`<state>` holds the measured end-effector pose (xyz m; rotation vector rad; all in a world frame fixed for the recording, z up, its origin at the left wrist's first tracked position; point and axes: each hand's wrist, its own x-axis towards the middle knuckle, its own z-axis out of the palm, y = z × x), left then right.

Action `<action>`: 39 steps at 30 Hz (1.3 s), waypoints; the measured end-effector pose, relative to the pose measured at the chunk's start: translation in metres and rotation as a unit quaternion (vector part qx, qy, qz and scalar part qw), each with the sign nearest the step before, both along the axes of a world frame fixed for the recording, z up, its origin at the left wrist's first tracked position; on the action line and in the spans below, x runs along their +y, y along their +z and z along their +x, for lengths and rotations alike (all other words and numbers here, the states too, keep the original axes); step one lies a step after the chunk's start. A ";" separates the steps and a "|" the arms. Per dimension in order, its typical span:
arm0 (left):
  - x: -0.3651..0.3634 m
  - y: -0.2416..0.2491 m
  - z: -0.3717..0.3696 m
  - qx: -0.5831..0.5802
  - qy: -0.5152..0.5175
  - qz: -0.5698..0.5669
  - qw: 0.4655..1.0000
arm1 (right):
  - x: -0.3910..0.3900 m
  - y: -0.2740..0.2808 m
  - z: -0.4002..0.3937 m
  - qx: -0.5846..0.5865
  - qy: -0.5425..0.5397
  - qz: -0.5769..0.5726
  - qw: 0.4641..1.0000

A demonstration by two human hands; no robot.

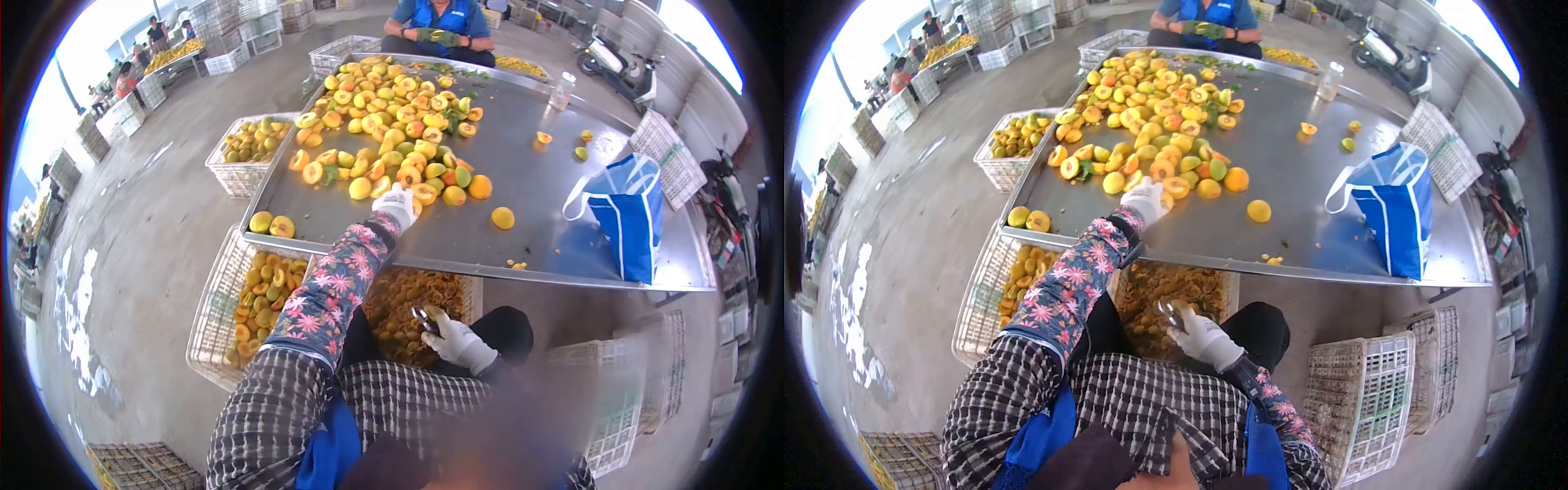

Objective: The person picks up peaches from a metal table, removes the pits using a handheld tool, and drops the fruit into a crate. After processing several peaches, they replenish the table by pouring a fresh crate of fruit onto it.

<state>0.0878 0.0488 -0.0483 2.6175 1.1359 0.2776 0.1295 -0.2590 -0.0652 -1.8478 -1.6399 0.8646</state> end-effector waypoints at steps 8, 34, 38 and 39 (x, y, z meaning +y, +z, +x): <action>0.000 -0.006 -0.017 -0.423 -0.013 -0.442 0.791 | 0.005 0.029 0.009 0.052 -0.062 0.052 0.995; -0.121 0.089 -0.083 -0.655 0.065 -0.515 0.550 | 0.082 0.104 -0.023 -0.248 -0.024 0.220 0.943; -0.125 0.082 -0.081 -0.654 0.078 -0.462 0.594 | 0.079 0.102 -0.021 -0.216 -0.023 0.152 0.964; -0.125 0.080 -0.079 -0.647 0.066 -0.448 0.614 | 0.079 0.102 -0.020 -0.196 -0.025 0.135 0.971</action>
